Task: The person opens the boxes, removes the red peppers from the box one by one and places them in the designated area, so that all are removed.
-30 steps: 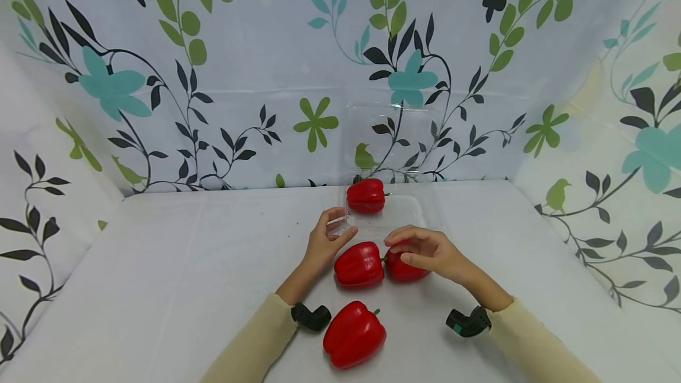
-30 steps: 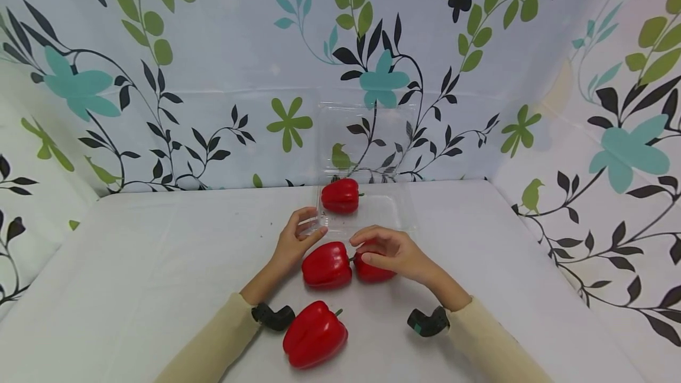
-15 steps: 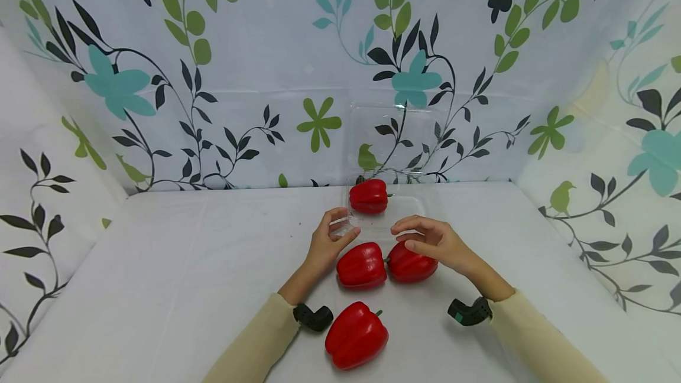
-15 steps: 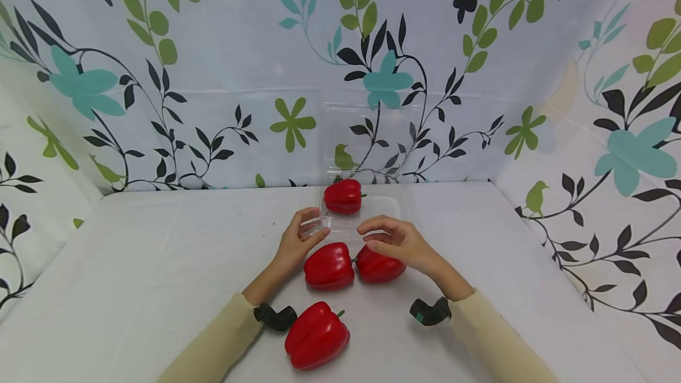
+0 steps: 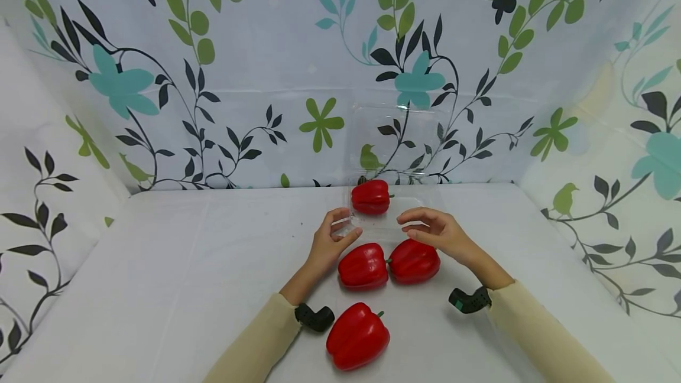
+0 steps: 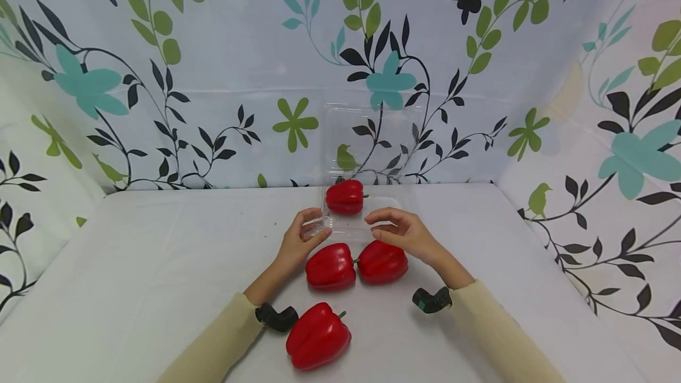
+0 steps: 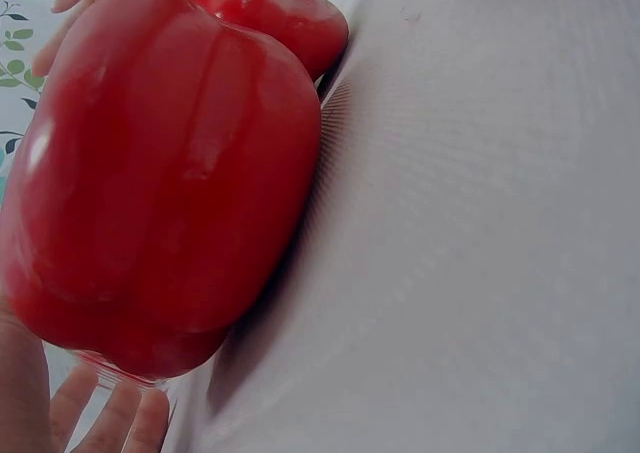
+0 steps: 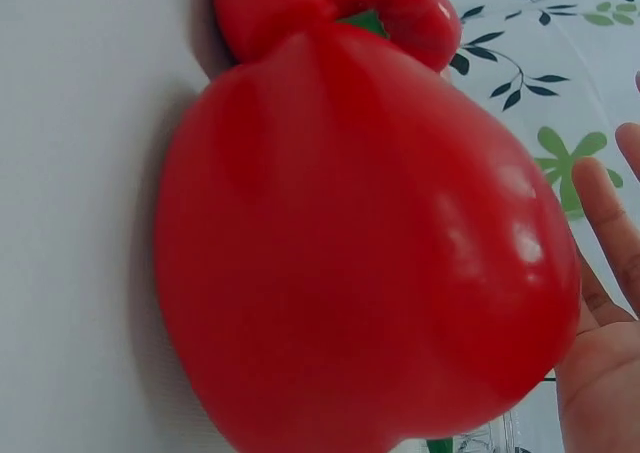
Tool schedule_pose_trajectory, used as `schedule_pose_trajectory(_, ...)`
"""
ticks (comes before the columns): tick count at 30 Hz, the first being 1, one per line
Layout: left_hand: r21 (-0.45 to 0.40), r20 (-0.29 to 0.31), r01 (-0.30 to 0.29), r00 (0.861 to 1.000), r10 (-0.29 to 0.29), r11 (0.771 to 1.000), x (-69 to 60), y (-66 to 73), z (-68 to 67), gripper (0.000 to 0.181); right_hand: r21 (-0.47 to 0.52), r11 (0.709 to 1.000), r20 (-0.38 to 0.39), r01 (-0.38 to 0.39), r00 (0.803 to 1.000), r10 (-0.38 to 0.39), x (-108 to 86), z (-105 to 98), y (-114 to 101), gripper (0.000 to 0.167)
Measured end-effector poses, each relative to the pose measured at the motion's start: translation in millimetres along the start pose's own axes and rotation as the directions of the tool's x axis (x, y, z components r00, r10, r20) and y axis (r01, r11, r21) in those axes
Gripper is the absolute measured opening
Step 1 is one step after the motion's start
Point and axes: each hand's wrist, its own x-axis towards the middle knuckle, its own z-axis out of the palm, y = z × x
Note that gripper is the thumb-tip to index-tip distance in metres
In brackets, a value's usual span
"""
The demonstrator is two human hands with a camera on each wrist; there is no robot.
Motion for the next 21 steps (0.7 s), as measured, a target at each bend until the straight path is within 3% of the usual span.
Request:
schedule_pose_trajectory(7, -0.001, -0.003, 0.005, 1.0, -0.005, 1.0, -0.4, 0.3, -0.3, 0.057, -0.011, 1.0, -0.011, -0.011, 1.0, 0.011, 6.9, -3, 4, 0.035)
schedule_pose_trajectory(21, -0.001, -0.003, -0.012, 1.0, 0.012, 1.0, -1.1, 0.0, -0.4, 0.057, -0.055, 0.993, -0.07, -0.103, 0.993, 0.099, 17.4, -13, 14, 0.037)
